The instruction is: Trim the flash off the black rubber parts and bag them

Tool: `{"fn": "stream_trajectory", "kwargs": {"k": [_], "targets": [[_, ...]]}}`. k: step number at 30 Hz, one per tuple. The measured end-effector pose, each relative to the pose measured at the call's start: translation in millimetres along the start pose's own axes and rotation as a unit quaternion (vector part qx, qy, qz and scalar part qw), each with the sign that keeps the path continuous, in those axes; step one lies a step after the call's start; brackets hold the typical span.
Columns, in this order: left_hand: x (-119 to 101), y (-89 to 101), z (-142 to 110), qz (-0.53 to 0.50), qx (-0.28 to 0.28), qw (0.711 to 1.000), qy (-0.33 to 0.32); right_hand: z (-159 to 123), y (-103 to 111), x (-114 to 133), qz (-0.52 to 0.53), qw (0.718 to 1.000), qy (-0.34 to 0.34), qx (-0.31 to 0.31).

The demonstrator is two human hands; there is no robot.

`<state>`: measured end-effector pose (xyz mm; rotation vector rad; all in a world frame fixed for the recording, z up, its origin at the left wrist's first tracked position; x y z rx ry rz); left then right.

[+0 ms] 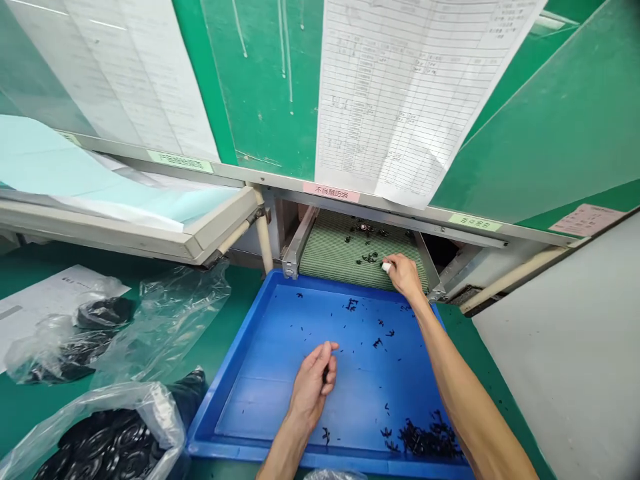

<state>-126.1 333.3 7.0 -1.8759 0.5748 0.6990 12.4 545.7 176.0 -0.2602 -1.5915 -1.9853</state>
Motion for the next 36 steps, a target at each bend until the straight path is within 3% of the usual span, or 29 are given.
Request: {"fn": "stream_trajectory", "kwargs": {"k": [5,9,16,21,25,30,36], "targets": [[-17.1,-40.6,20.1,0.009,0.063,0.997,-0.049,-92.5,-20.8,54.9,0.126,0.977,0.131,0.114],[-9.0,-55.8,29.3,-0.019,0.096,0.995,-0.03,-134.0,-34.6,65.8,0.18,0.957,0.151,0.17],[-0.9,-47.5,29.8,0.003,0.112,0.994,0.013,-135.4,-39.5,60.6,0.173,0.955,0.155,0.186],[4.9,-42.2,30.7,-0.055,0.078,0.995,0.034,-145.1,-33.7,48.3,0.095,0.982,0.12,0.112],[3.5,-40.4,29.6,-0.047,0.064,0.997,0.007,-163.3,-29.0,30.5,0.051,0.997,0.059,0.019],[0.2,-38.5,29.5,-0.029,0.052,0.998,-0.025,-179.4,-42.1,29.4,0.032,0.998,0.049,0.033],[-2.8,-37.9,29.2,-0.003,0.046,0.998,-0.046,-178.7,-37.7,45.9,-0.024,0.997,0.064,0.019]]}}
Point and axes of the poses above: each hand's wrist, its own z-axis towards the middle knuckle, its own y-axis out of the back of the hand, x = y × z, the point moved 10 cm from there along z, towards the middle knuckle, and after that the axes turned 7 degrees about -y, right-handed, at the moved point
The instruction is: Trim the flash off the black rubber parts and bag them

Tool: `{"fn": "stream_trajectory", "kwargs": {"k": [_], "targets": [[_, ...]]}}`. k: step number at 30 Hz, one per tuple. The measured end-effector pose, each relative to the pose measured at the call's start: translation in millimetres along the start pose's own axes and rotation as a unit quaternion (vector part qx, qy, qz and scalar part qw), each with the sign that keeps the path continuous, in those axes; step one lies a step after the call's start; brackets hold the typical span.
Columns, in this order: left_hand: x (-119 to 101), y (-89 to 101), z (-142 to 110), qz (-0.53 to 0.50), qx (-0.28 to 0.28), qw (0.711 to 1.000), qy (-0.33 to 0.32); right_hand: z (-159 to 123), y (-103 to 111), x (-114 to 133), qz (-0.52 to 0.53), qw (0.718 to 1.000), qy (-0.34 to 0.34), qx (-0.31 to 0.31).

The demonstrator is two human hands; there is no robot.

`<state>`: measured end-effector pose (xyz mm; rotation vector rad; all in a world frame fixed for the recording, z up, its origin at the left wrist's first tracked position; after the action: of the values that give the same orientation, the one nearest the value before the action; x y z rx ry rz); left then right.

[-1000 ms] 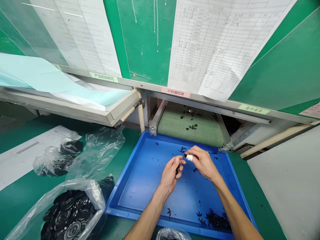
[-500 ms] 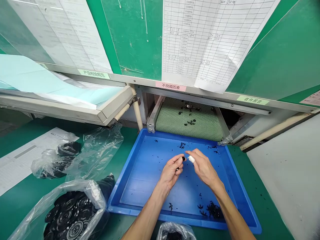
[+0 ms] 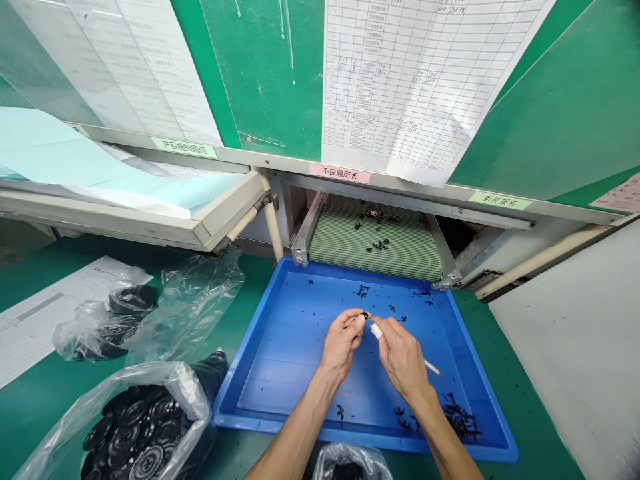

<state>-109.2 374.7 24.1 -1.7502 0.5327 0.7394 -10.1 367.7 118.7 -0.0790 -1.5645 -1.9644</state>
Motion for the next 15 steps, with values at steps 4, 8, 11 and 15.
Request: {"fn": "stream_trajectory", "kwargs": {"k": [4,8,11,15], "targets": [[-7.9,-0.1,-1.4,0.05,0.0,0.998,-0.038,-0.9,2.9,5.3,-0.039,0.998,-0.004,-0.04],[-10.2,4.3,1.4,0.069,-0.014,0.995,-0.065,5.2,-16.3,-10.7,0.065,0.994,-0.083,0.014],[-6.8,14.3,7.2,0.089,-0.054,0.992,-0.066,13.0,-37.2,-21.2,0.146,0.976,-0.144,0.068],[-15.1,24.4,12.7,0.14,-0.096,0.98,-0.1,22.0,-38.9,-16.8,0.043,0.989,-0.138,0.009]]}}
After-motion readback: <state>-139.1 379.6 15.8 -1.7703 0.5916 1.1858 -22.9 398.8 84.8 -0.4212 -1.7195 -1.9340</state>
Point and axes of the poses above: each hand's wrist, its own z-axis towards the middle knuckle, its own y-axis out of the back of the hand, x = y × z, the point moved 10 cm from there along z, towards the middle knuckle, and after that the axes turned 7 degrees about -y, right-handed, at the moved point
